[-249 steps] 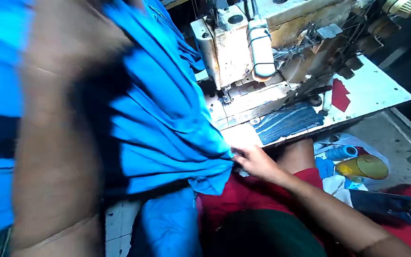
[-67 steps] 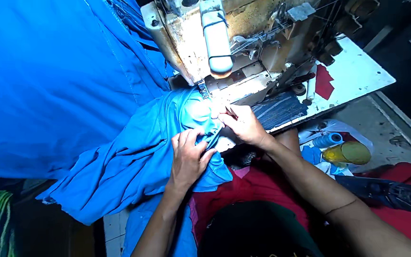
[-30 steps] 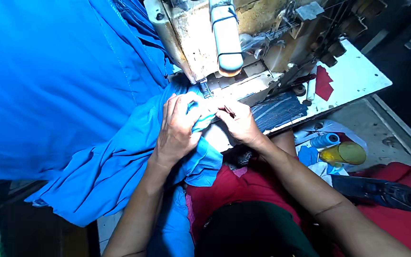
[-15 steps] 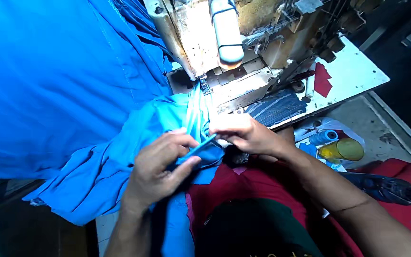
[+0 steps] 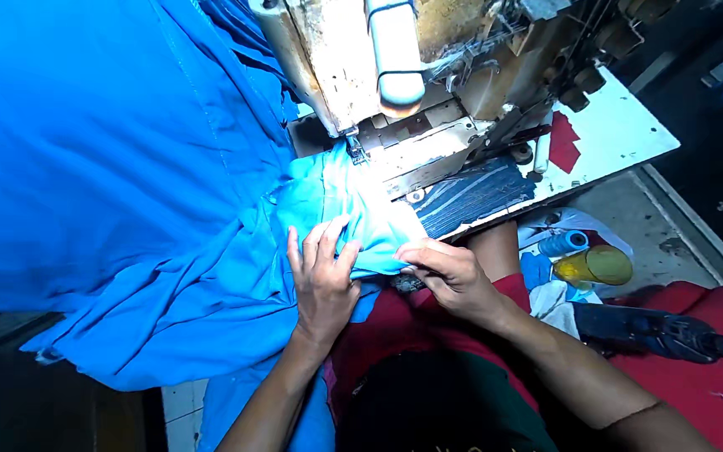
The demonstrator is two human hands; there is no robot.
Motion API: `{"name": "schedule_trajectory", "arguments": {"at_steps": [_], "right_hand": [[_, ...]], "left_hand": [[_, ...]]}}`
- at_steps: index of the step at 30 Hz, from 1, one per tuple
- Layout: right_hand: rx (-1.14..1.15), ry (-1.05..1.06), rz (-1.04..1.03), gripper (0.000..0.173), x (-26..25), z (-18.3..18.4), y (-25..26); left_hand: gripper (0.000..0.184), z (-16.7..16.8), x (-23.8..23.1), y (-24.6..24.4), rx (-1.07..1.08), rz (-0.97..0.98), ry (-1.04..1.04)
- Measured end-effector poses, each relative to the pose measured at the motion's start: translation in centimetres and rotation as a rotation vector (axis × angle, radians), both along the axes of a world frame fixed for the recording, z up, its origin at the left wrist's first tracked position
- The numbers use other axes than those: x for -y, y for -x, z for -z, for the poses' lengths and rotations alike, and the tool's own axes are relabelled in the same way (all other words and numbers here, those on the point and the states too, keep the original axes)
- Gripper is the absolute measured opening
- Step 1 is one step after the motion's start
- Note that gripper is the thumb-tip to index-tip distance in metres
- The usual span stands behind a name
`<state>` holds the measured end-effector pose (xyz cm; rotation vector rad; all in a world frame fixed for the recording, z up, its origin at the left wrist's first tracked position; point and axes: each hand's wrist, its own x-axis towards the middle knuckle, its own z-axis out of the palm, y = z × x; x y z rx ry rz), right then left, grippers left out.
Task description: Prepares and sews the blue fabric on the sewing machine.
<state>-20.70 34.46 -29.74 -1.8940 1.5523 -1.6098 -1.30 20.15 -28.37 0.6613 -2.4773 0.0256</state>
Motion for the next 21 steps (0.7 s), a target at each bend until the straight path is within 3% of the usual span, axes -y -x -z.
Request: {"name": "schedule_trajectory", "arguments": {"at_steps": [8, 21], "right_hand": [[0.183, -0.016, 0.091, 0.01, 2.5, -0.5, 0.0], [0.111, 0.008, 0.213, 0.008, 8.6, -2.4, 1.1]], "left_hand": [[0.016, -3.4, 0.8, 0.0, 0.05, -0.042, 0.044], [0.022, -7.1, 7.3, 3.7, 0.052, 0.069, 0.148]]}}
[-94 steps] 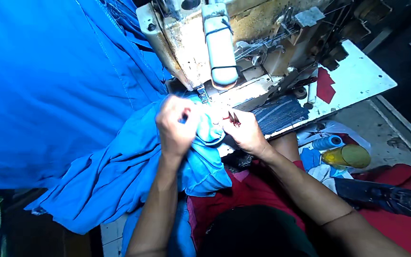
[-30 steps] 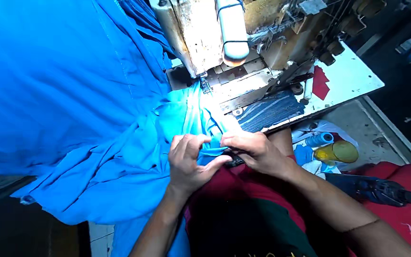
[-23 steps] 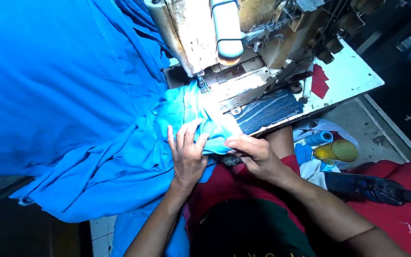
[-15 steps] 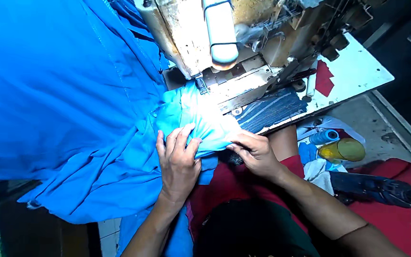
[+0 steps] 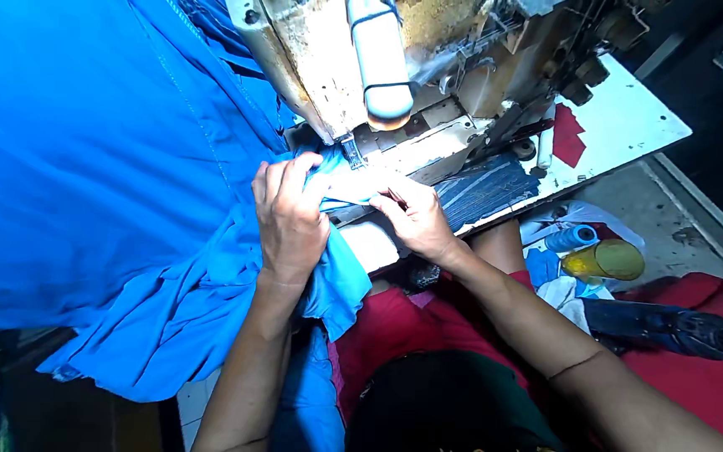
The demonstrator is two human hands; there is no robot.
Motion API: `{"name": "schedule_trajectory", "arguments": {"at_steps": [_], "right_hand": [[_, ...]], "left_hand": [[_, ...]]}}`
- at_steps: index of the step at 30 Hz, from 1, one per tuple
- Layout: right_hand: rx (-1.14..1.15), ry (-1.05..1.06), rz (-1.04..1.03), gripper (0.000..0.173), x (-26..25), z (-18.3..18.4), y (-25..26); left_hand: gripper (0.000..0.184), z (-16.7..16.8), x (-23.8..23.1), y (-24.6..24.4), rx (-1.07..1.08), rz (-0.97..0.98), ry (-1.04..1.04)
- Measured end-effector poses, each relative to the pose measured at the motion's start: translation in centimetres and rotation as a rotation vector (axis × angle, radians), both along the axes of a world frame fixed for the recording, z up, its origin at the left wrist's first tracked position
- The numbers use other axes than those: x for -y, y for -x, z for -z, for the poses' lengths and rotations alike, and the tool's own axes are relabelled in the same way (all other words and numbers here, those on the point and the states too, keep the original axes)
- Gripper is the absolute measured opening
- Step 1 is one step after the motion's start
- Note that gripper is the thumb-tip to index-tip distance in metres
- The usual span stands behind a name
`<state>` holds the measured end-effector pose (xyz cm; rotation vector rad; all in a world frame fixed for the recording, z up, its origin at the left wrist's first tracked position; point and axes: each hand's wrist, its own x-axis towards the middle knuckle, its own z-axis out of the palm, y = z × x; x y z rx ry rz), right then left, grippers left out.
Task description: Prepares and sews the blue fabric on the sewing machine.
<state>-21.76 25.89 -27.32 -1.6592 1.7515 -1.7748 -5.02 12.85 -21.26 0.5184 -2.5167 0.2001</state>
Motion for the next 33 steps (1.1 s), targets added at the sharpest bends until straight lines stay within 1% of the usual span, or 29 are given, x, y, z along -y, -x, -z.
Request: {"name": "schedule_trajectory", "arguments": {"at_steps": [3, 4, 5, 7, 9, 11, 12, 13, 14, 16, 17, 18, 20, 21, 22, 23, 24, 26, 27, 28, 30, 32, 33], "right_hand": [[-0.011, 0.037, 0.007, 0.011, 0.6, 0.3, 0.1], [-0.006, 0.054, 0.007, 0.013, 1.1, 0.3, 0.2], [0.007, 0.075, 0.007, 0.014, 1.7, 0.4, 0.4], [0.038, 0.098, -0.015, 0.014, 2.7, 0.6, 0.8], [0.054, 0.099, -0.04, 0.013, 3.1, 0.8, 1.2], [0.032, 0.095, -0.04, 0.014, 3.1, 0.8, 1.4], [0.007, 0.088, -0.04, 0.015, 3.0, 0.7, 1.5], [-0.027, 0.075, -0.044, 0.016, 3.0, 0.4, 1.6], [-0.068, 0.05, -0.059, 0.017, 2.8, 0.0, 1.7], [-0.143, -0.003, -0.152, 0.018, 1.5, -1.3, 1.6], [-0.162, -0.026, -0.235, 0.017, 0.7, -2.1, 1.5], [-0.173, -0.038, -0.332, 0.017, -0.1, -2.9, 1.2], [-0.181, -0.01, -0.523, 0.016, -1.3, -3.8, 0.6], [-0.19, 0.012, -0.568, 0.015, -2.0, -3.8, 0.3], [-0.202, 0.022, -0.571, 0.014, -2.9, -3.5, 0.1], [-0.211, 0.017, -0.546, 0.016, -3.7, -2.9, 0.0], [-0.202, 0.008, -0.505, 0.018, -4.6, -2.0, -0.1], [-0.163, -0.014, -0.402, 0.018, -6.0, -0.3, -0.1], [-0.144, -0.018, -0.354, 0.018, -6.6, 0.5, -0.2], [-0.131, -0.021, -0.313, 0.018, -7.1, 1.1, -0.3], [-0.1, -0.01, -0.259, 0.016, -7.5, 2.2, -0.5], [-0.055, -0.002, -0.232, 0.015, -7.7, 2.4, -0.8], [-0.031, -0.003, -0.225, 0.014, -7.8, 2.3, -0.8]], "left_hand": [[0.018, -0.5, 0.7, -0.1, 0.015, 0.174, -0.095], [0.02, -0.8, 0.7, -0.2, 0.04, 0.225, -0.14], [0.027, -1.0, 0.8, -0.4, 0.08, 0.256, -0.173], [0.047, -1.7, 1.4, -1.5, 0.167, 0.257, -0.187], [0.055, -2.9, 3.3, -3.5, 0.244, 0.201, -0.138], [0.058, -4.4, 6.0, -5.9, 0.283, 0.117, -0.118], [0.054, -5.1, 6.9, -7.1, 0.262, 0.098, -0.136], [0.045, -5.8, 6.9, -8.1, 0.207, 0.114, -0.172], [0.036, -6.4, 6.0, -8.8, 0.127, 0.173, -0.228], [0.027, -7.2, 3.2, -8.6, -0.01, 0.369, -0.349], [0.025, -7.1, 1.5, -8.0, -0.06, 0.472, -0.391], [0.022, -6.7, -0.1, -7.4, -0.098, 0.556, -0.42], [0.02, -4.7, -2.6, -6.2, -0.161, 0.686, -0.461], [0.02, -3.4, -3.4, -5.6, -0.206, 0.724, -0.476], [0.021, -1.9, -4.1, -5.2, -0.258, 0.721, -0.471], [0.023, -0.4, -4.5, -4.9, -0.29, 0.654, -0.42], [0.027, 1.1, -4.8, -4.8, -0.27, 0.528, -0.322], [0.042, 3.8, -4.2, -5.2, -0.095, 0.232, -0.129], [0.044, 4.9, -3.8, -5.4, -0.03, 0.11, -0.104], [0.042, 5.8, -3.6, -5.7, 0.0, 0.01, -0.118], [0.03, 6.3, -3.7, -6.2, -0.002, -0.099, -0.152], [0.019, 5.4, -4.6, -6.4, -0.024, -0.113, -0.176], [0.016, 4.7, -4.9, -6.4, -0.039, -0.111, -0.181]]}}
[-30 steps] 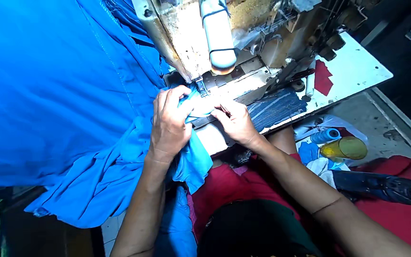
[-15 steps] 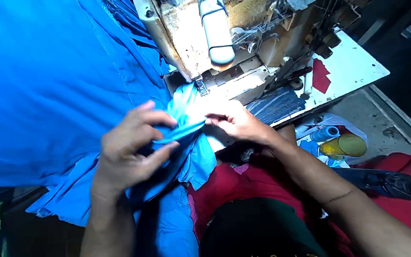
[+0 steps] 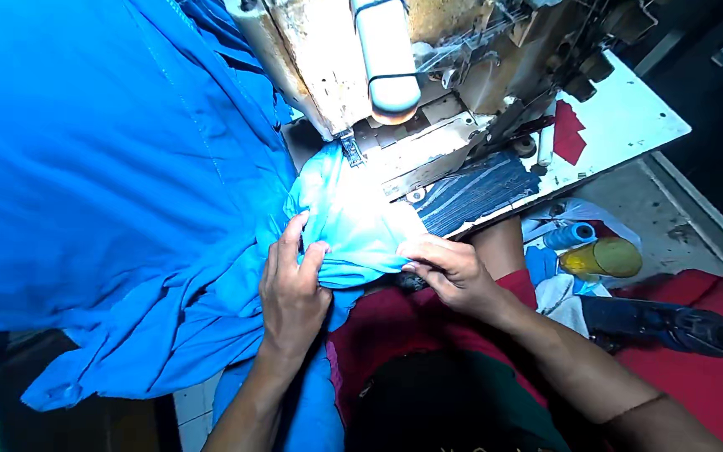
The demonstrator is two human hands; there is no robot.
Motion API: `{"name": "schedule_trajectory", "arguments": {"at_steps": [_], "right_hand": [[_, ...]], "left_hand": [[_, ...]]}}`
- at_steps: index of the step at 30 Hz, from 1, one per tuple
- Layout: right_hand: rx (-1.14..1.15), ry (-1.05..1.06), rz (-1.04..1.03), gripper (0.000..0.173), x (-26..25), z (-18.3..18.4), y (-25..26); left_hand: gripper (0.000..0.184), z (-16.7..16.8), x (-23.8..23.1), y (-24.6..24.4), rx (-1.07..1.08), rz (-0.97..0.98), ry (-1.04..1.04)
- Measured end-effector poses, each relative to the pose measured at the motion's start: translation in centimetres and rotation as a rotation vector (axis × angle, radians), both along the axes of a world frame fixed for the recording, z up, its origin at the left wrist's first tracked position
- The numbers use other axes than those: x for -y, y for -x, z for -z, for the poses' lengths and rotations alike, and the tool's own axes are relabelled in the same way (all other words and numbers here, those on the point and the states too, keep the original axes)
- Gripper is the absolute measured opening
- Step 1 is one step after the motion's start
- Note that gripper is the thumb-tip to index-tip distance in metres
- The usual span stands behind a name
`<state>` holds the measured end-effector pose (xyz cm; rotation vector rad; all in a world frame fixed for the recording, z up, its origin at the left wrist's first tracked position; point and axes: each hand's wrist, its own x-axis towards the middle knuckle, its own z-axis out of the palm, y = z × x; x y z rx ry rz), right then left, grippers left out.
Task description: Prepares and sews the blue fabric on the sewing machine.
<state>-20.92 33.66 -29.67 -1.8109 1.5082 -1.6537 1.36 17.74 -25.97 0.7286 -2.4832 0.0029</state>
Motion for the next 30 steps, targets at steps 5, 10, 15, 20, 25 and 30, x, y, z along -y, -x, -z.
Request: {"name": "schedule_trajectory", "arguments": {"at_steps": [5, 10, 15, 20, 25, 30], "right_hand": [[0.08, -0.035, 0.052, 0.013, 1.2, -0.5, 0.0], [0.07, -0.04, 0.16, 0.011, 4.1, -1.1, 0.6], [0.066, -0.001, 0.163, 0.007, 7.1, -1.9, 1.3], [0.021, -0.015, 0.213, 0.01, 7.9, -2.8, 1.2], [0.008, 0.011, 0.211, 0.014, 8.7, -2.2, 1.4], [0.01, 0.027, 0.208, 0.013, 9.9, -2.4, 1.8]], "left_hand": [[0.012, -2.2, 0.6, 0.9, -0.032, -0.025, 0.075], [0.01, -4.1, 2.7, 3.1, -0.025, -0.045, 0.134], [0.018, -4.9, 6.2, 4.6, 0.037, -0.01, 0.184], [0.03, -5.1, 8.2, 4.5, 0.087, 0.136, 0.162], [0.042, -7.7, 9.7, 3.5, 0.196, 0.308, 0.004], [0.057, -11.5, 14.0, 2.3, 0.404, 0.169, 0.059]]}}
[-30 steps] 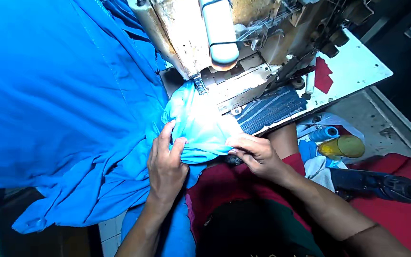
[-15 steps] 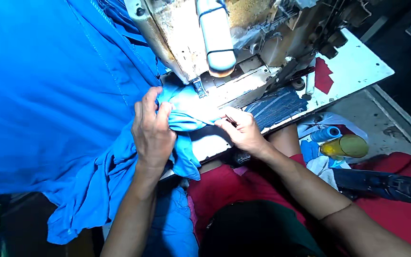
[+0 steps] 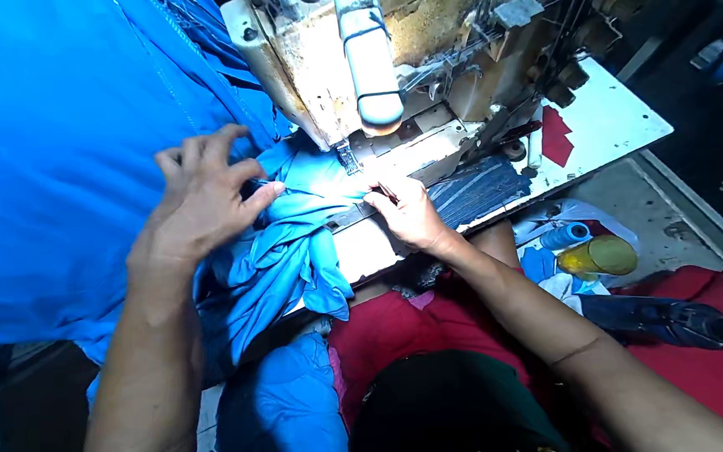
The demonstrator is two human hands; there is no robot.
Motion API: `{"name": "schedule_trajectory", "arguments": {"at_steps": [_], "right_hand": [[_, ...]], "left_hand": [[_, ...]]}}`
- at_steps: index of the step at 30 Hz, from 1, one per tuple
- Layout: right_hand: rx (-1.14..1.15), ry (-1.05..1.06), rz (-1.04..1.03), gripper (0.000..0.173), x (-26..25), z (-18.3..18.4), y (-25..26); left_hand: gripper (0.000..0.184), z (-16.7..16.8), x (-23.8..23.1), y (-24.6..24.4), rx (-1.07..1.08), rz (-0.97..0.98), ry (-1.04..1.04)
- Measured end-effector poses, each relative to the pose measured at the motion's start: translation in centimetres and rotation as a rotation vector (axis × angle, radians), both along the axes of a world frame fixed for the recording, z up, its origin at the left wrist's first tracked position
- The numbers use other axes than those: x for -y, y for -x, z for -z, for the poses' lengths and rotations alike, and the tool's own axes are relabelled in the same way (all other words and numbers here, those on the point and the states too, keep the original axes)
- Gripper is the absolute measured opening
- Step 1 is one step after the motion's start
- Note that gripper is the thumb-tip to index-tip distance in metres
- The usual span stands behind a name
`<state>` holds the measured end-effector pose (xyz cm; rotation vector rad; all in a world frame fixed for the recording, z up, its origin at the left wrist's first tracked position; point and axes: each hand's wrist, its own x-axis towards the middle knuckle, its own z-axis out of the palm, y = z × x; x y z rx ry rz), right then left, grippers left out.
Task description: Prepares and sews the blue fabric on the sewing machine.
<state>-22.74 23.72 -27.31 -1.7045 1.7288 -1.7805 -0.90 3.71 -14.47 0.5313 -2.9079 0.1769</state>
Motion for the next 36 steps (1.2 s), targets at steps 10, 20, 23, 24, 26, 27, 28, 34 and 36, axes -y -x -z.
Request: {"name": "schedule_trajectory", "arguments": {"at_steps": [10, 20, 23, 24, 26, 27, 28, 34, 36], "right_hand": [[-0.163, -0.028, -0.481, 0.015, -3.6, -4.0, -0.1], [-0.078, -0.021, -0.18, 0.017, -8.7, 1.4, -1.7], [-0.021, -0.043, -0.135, 0.016, -8.7, 1.6, -1.8], [-0.006, -0.053, -0.126, 0.015, -8.5, 1.5, -1.7], [0.004, -0.066, -0.098, 0.015, -7.8, 1.2, -1.7], [0.01, -0.066, -0.084, 0.014, -7.2, 1.1, -1.6], [0.013, -0.057, -0.077, 0.014, -6.7, 1.0, -1.5], [-0.011, -0.016, -0.055, 0.009, -3.1, 0.2, -0.7], [0.012, -0.019, -0.054, 0.008, -2.3, 0.0, -0.5]], "left_hand": [[0.017, -0.7, -9.1, -1.1, -0.385, 0.61, -0.563], [0.018, 9.3, -9.9, 0.6, -0.206, 0.204, 0.068], [0.014, 8.4, -10.2, 0.8, -0.228, 0.176, 0.095], [0.014, 8.1, -10.1, 1.0, -0.227, 0.173, 0.101], [0.016, 7.7, -9.4, 1.5, -0.227, 0.168, 0.096], [0.016, 7.5, -9.0, 1.7, -0.229, 0.165, 0.097], [0.017, 7.3, -8.5, 2.0, -0.233, 0.167, 0.099], [0.027, 5.5, -6.1, 3.1, -0.229, 0.243, 0.055], [0.027, 4.5, -5.6, 3.2, -0.172, 0.283, -0.005]]}}
